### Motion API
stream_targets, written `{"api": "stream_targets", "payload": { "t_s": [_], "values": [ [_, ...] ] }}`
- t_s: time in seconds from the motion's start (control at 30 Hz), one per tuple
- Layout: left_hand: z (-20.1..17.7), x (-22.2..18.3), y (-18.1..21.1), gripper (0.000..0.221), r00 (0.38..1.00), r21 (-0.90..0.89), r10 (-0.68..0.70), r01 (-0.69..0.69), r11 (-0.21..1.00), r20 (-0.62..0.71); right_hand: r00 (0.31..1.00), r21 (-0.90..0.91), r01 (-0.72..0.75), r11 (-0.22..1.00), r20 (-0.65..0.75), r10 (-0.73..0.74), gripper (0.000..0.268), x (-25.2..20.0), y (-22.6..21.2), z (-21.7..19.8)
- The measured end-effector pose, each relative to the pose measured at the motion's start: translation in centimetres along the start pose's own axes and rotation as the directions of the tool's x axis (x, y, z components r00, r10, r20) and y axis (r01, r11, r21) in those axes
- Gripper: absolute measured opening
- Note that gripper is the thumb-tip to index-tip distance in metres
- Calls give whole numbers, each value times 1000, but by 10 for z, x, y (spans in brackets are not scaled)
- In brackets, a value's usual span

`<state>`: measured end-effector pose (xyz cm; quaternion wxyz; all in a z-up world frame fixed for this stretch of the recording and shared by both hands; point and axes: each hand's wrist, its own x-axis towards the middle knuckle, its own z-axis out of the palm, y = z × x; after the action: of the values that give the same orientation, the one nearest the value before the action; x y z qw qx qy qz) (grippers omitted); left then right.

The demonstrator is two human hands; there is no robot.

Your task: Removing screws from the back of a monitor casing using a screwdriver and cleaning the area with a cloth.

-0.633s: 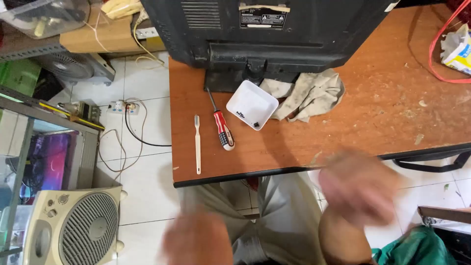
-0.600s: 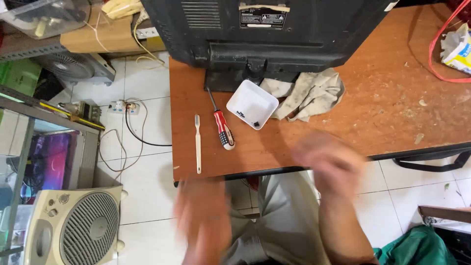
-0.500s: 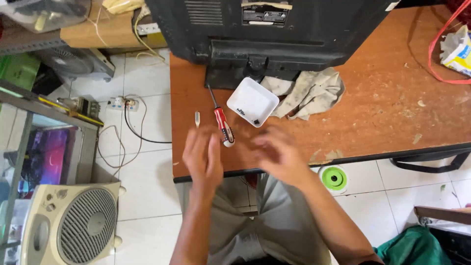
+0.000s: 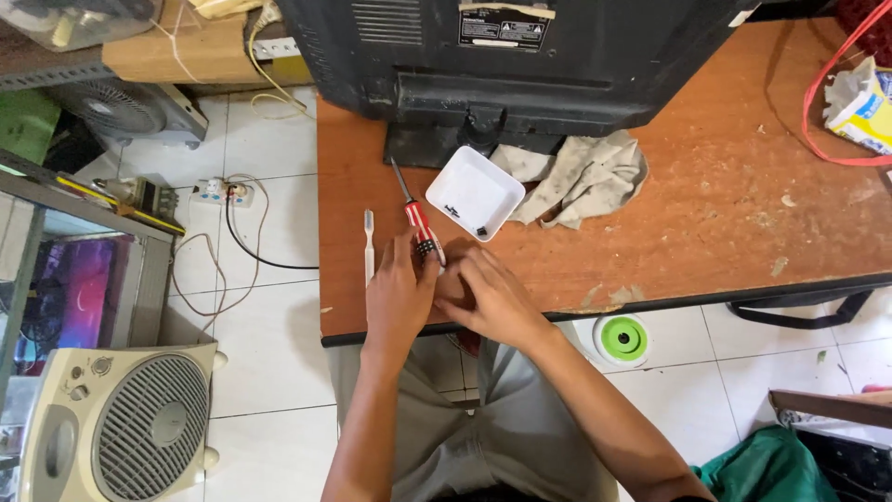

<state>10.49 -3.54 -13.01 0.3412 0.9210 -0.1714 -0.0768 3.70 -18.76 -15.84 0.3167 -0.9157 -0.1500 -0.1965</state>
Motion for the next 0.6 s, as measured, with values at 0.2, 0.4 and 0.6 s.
{"api": "stream_targets", "payload": {
  "t_s": [0.2, 0.4, 0.6],
  "values": [
    [7, 8, -2, 51, 992, -119, -124, 119, 986, -35, 982, 106, -190, 976, 11, 190, 56, -1, 11, 11],
    [10, -21, 10, 56, 964, -705, -243, 248, 664, 111, 981, 252, -173, 952, -45, 190, 77, 2, 4, 5],
    [14, -59, 42, 44, 993, -636, -119, 78, 768, -22, 938, 209, 23, 978, -344, 51, 44, -39, 65, 49]
  ]
}}
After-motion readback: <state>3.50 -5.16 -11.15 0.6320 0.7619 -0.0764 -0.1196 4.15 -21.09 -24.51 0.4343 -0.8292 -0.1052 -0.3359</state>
